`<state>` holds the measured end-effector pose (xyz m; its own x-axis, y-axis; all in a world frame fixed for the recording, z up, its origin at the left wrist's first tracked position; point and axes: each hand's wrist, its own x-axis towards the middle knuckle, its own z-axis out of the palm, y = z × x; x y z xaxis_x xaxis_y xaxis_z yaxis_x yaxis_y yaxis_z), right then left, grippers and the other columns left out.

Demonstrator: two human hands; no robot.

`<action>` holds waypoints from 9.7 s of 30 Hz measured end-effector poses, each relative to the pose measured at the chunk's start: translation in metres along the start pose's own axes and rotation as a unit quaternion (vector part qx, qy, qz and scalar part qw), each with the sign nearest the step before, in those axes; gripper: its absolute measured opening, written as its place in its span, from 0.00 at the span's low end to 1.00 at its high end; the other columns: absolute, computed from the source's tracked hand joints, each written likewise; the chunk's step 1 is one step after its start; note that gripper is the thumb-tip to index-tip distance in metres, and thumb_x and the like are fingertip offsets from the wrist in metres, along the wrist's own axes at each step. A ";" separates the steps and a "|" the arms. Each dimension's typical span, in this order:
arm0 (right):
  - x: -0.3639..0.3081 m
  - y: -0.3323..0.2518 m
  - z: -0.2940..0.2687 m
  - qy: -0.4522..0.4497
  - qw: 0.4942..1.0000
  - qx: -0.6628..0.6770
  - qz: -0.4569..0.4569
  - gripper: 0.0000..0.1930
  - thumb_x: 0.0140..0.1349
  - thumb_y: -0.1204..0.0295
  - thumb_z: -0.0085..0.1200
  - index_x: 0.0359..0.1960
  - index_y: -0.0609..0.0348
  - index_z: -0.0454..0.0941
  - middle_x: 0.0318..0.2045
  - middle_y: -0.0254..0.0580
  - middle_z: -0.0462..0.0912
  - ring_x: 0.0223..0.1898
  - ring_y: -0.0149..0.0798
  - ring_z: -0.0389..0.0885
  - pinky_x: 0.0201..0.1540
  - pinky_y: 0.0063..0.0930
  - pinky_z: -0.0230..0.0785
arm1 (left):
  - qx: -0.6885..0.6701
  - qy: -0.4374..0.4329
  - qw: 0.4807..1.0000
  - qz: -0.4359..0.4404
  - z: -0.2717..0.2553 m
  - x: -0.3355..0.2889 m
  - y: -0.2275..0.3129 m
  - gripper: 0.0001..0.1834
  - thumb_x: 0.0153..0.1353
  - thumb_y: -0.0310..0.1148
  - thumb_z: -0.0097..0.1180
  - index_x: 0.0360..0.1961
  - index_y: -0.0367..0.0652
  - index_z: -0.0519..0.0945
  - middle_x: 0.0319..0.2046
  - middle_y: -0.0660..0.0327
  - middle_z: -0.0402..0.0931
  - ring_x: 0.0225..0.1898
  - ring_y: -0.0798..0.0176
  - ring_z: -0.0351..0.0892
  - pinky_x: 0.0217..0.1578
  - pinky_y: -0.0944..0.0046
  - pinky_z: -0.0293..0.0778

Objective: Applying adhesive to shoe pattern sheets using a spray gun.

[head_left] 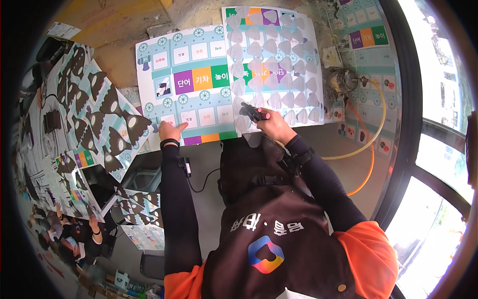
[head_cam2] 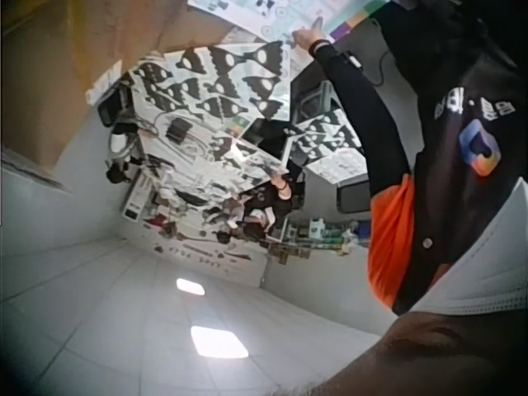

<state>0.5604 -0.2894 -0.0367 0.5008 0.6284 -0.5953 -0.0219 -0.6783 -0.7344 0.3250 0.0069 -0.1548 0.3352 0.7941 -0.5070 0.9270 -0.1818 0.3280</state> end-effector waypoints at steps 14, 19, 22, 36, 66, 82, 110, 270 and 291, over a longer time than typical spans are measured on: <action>-0.007 0.002 -0.006 0.065 0.997 -0.031 0.008 0.13 0.58 0.69 0.55 0.42 0.64 0.76 0.31 0.63 0.81 0.37 0.66 0.78 0.40 0.48 0.70 | 0.022 -0.020 0.999 -0.025 -0.004 0.005 0.004 0.44 0.36 0.49 0.83 0.47 0.26 0.77 0.47 0.39 0.81 0.50 0.43 0.82 0.53 0.53 0.77; -0.008 0.009 -0.001 0.038 0.999 -0.028 0.008 0.15 0.57 0.69 0.55 0.44 0.64 0.77 0.32 0.64 0.81 0.38 0.66 0.79 0.42 0.46 0.71 | 0.016 -0.023 1.000 -0.010 -0.004 0.006 0.002 0.45 0.37 0.53 0.81 0.46 0.26 0.77 0.45 0.40 0.82 0.49 0.43 0.83 0.52 0.54 0.77; -0.005 0.009 -0.001 0.049 0.999 -0.019 0.015 0.17 0.56 0.69 0.56 0.46 0.64 0.78 0.33 0.64 0.82 0.39 0.65 0.80 0.43 0.45 0.72 | 0.018 -0.015 1.000 -0.015 -0.002 0.005 0.002 0.44 0.36 0.51 0.82 0.46 0.26 0.77 0.45 0.41 0.82 0.49 0.43 0.83 0.51 0.53 0.77; -0.003 0.010 0.001 0.073 0.996 -0.055 0.016 0.19 0.54 0.69 0.57 0.48 0.65 0.78 0.33 0.64 0.82 0.39 0.64 0.81 0.44 0.46 0.72 | 0.007 0.001 1.000 -0.022 0.003 0.009 -0.002 0.43 0.34 0.49 0.83 0.45 0.28 0.78 0.45 0.41 0.82 0.49 0.42 0.83 0.51 0.53 0.78; -0.018 0.006 0.002 0.010 0.999 0.029 0.024 0.15 0.57 0.69 0.55 0.45 0.64 0.78 0.30 0.55 0.84 0.32 0.50 0.82 0.39 0.38 0.73 | 0.034 -0.009 0.999 -0.027 0.001 0.007 0.000 0.43 0.35 0.50 0.83 0.44 0.28 0.79 0.44 0.41 0.82 0.48 0.43 0.83 0.51 0.52 0.78; -0.024 0.032 -0.044 0.068 0.988 0.129 0.055 0.21 0.56 0.70 0.62 0.53 0.61 0.78 0.23 0.40 0.78 0.16 0.33 0.74 0.22 0.31 0.68 | 0.046 0.020 0.999 0.002 0.009 0.014 -0.013 0.41 0.33 0.54 0.83 0.38 0.31 0.78 0.38 0.43 0.83 0.42 0.44 0.83 0.45 0.52 0.78; -0.020 0.021 -0.073 0.059 0.981 0.169 0.081 0.12 0.55 0.74 0.53 0.42 0.59 0.78 0.33 0.34 0.84 0.19 0.30 0.75 0.24 0.27 0.70 | -0.120 0.032 0.991 0.045 0.104 -0.041 0.211 0.15 0.52 0.44 0.64 0.31 0.42 0.88 0.32 0.48 0.85 0.38 0.44 0.86 0.42 0.50 0.79; -0.008 0.023 -0.044 0.102 0.994 -0.017 0.039 0.15 0.56 0.67 0.55 0.42 0.64 0.78 0.28 0.56 0.82 0.32 0.53 0.82 0.39 0.41 0.72 | 0.028 0.023 0.999 -0.037 0.011 0.050 -0.022 0.37 0.38 0.54 0.80 0.39 0.32 0.85 0.40 0.46 0.86 0.43 0.45 0.86 0.47 0.52 0.78; -0.004 0.031 -0.047 0.093 0.995 0.017 0.045 0.18 0.55 0.66 0.56 0.46 0.64 0.78 0.30 0.58 0.82 0.35 0.59 0.80 0.42 0.42 0.72 | 0.059 0.008 0.998 -0.019 0.008 0.052 -0.023 0.40 0.40 0.64 0.75 0.39 0.33 0.87 0.40 0.45 0.86 0.45 0.45 0.85 0.46 0.52 0.78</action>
<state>0.5984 -0.3311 -0.0413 0.6462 0.4830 -0.5909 -0.1018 -0.7127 -0.6940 0.3226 0.0481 -0.1951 0.2976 0.8108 -0.5039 0.9527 -0.2179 0.2120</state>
